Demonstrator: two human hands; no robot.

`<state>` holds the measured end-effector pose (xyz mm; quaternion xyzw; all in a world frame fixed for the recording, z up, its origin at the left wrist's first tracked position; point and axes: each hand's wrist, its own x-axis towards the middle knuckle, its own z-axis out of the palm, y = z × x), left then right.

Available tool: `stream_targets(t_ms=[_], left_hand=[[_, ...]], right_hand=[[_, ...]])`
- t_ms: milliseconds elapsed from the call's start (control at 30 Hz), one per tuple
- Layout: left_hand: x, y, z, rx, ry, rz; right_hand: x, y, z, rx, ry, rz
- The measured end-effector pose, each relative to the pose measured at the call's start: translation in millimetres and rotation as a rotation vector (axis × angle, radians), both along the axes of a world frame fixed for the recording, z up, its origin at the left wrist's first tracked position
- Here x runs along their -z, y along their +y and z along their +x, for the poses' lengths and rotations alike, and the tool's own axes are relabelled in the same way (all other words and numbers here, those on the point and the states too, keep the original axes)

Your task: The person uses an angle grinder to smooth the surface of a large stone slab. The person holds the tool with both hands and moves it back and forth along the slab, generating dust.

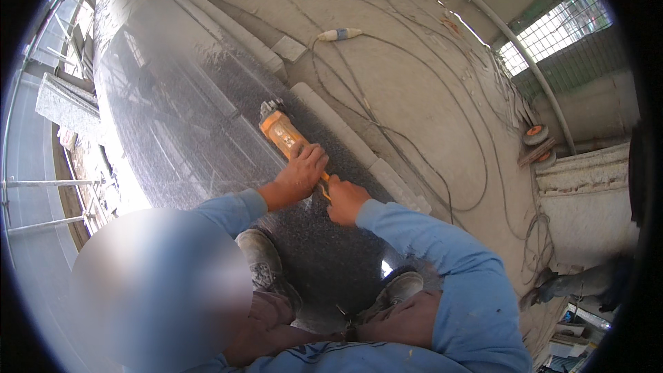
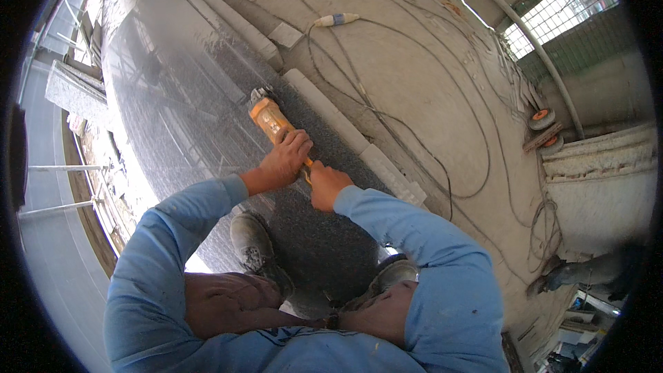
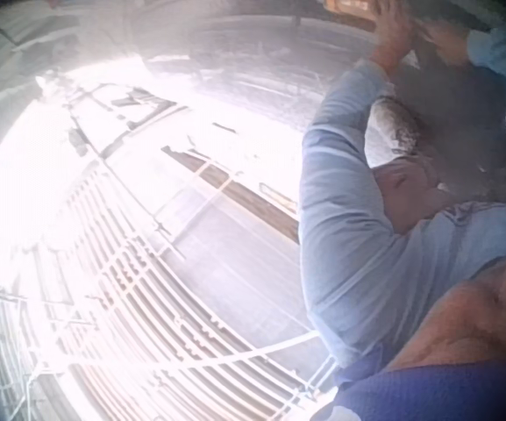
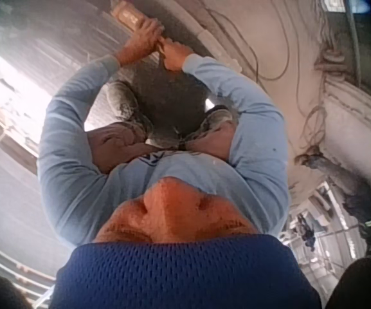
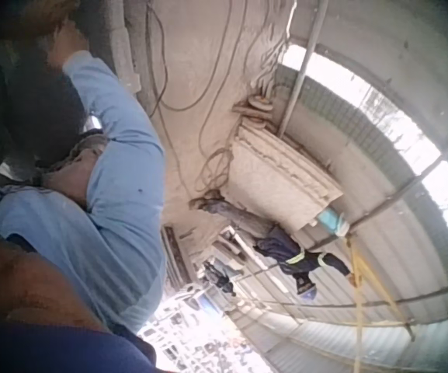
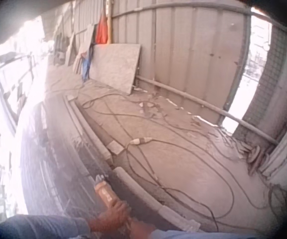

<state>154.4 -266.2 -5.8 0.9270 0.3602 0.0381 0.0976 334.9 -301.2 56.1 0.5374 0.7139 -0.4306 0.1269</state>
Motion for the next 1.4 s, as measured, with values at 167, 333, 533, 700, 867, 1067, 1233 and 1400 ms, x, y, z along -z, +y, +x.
stream_targets(t_ms=[167, 333, 533, 700, 867, 1067, 1233, 1400], left_hand=[[3.4, 8.7, -6.3, 0.006, -0.001, 0.026], [7.9, 19.5, -14.8, -0.013, 0.03, 0.016], [4.6, 31.0, -20.7, -0.026, 0.014, -0.043], [17.5, 37.3, -31.6, -0.015, -0.006, 0.064], [10.0, 24.5, -17.3, -0.02, 0.016, 0.016], [2.9, -5.5, 2.2, 0.006, 0.039, -0.001], [-6.6, -21.5, 19.8, 0.025, 0.057, -0.054], [-10.1, -25.8, 27.1, 0.029, 0.034, -0.08]], right_hand=[[10.8, 8.1, -6.7, 0.003, -0.012, 0.01], [25.3, 17.7, -14.3, 0.002, 0.011, 0.042], [32.5, 27.8, -22.9, 0.016, 0.007, 0.05], [27.1, 34.1, -29.9, 0.003, 0.007, 0.046], [26.7, 20.9, -18.4, 0.009, -0.006, 0.056], [2.6, -5.3, 3.4, -0.002, -0.017, 0.007], [-0.4, -22.9, 20.2, -0.009, -0.027, -0.007], [-4.5, -26.6, 25.6, -0.016, -0.054, -0.009]])
